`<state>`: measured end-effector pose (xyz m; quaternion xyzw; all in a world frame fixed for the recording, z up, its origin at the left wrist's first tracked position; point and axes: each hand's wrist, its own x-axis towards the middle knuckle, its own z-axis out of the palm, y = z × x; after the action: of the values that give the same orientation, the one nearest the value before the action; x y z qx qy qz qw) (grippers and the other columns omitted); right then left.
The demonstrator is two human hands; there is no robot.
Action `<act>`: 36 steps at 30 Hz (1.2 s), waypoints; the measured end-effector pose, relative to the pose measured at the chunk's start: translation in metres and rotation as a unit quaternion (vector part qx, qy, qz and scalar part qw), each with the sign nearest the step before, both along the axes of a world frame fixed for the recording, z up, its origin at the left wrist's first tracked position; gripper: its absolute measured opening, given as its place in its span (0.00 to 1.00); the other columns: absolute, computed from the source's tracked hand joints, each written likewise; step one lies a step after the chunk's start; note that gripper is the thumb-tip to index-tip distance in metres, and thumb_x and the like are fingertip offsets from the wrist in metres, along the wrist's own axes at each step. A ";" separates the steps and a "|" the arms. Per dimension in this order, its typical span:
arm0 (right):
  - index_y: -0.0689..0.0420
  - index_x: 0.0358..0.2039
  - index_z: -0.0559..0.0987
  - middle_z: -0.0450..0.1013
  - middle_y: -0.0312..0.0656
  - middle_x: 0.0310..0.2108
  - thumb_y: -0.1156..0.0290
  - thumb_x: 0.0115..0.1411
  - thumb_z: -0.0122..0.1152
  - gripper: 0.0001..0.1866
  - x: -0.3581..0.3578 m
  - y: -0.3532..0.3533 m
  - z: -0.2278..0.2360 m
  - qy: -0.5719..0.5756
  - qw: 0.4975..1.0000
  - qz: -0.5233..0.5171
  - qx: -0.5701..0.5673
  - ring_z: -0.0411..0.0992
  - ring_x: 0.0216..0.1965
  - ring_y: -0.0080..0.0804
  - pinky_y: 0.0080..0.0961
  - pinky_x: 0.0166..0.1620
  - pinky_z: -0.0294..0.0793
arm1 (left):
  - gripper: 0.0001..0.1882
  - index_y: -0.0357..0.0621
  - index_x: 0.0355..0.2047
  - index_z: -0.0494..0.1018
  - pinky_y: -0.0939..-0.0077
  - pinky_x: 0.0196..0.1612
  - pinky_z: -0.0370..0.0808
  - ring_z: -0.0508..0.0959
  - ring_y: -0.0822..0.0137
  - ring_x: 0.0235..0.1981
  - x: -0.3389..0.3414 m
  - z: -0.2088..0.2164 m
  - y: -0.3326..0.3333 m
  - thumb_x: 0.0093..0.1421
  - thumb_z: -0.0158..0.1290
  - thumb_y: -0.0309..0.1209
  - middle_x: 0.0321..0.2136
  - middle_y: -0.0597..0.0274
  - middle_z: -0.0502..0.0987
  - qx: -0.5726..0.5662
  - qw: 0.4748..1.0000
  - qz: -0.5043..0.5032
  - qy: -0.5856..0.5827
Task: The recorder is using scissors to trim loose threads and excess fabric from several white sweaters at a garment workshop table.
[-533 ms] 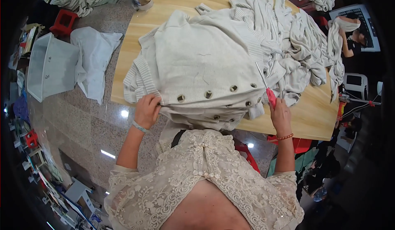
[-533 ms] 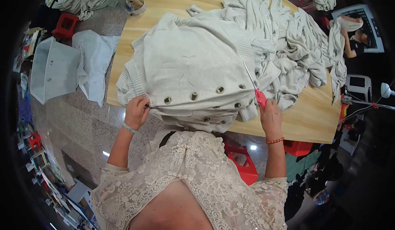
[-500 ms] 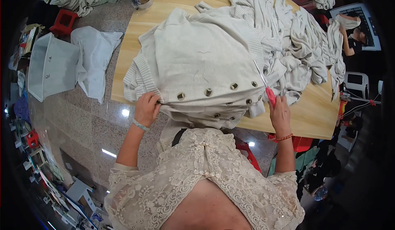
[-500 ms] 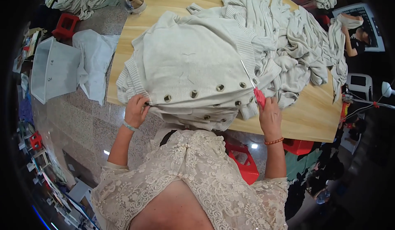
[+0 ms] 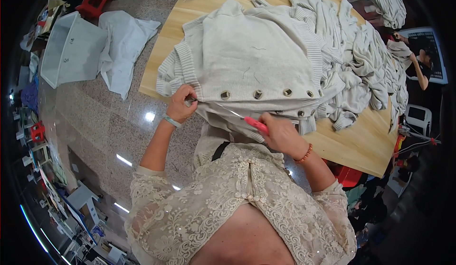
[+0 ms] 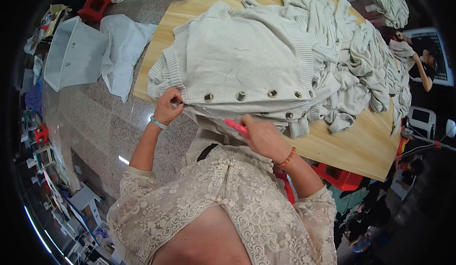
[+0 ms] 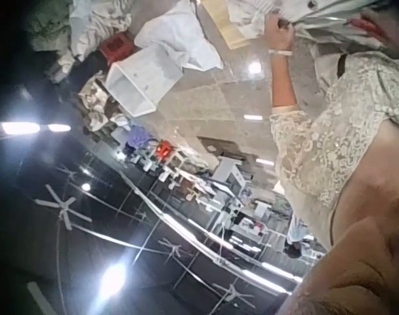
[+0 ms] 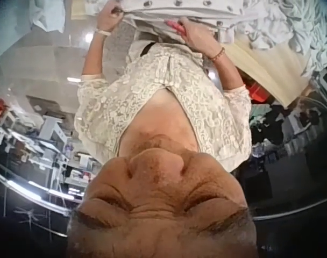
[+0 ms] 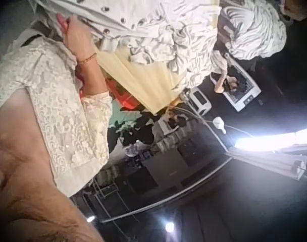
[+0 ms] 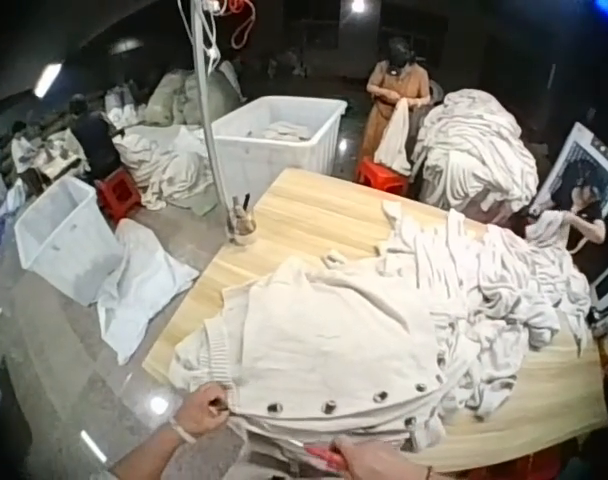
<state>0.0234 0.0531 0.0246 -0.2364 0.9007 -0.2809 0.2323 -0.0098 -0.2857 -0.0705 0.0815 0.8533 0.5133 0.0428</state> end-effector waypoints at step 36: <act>0.55 0.46 0.73 0.72 0.51 0.32 0.77 0.51 0.56 0.18 0.041 0.081 0.015 -0.008 0.987 -0.161 -0.030 0.71 0.35 0.52 0.39 0.38 0.71 | 0.17 0.43 0.39 0.73 0.62 0.44 0.68 0.72 0.57 0.38 0.005 0.027 0.063 0.46 0.60 0.24 0.35 0.59 0.72 -0.281 0.926 0.126 0.217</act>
<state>0.0646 0.1342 0.0396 -0.0934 0.9164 -0.3429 0.1841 -0.0052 -0.2230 -0.0430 0.0677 0.9540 0.2236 -0.1877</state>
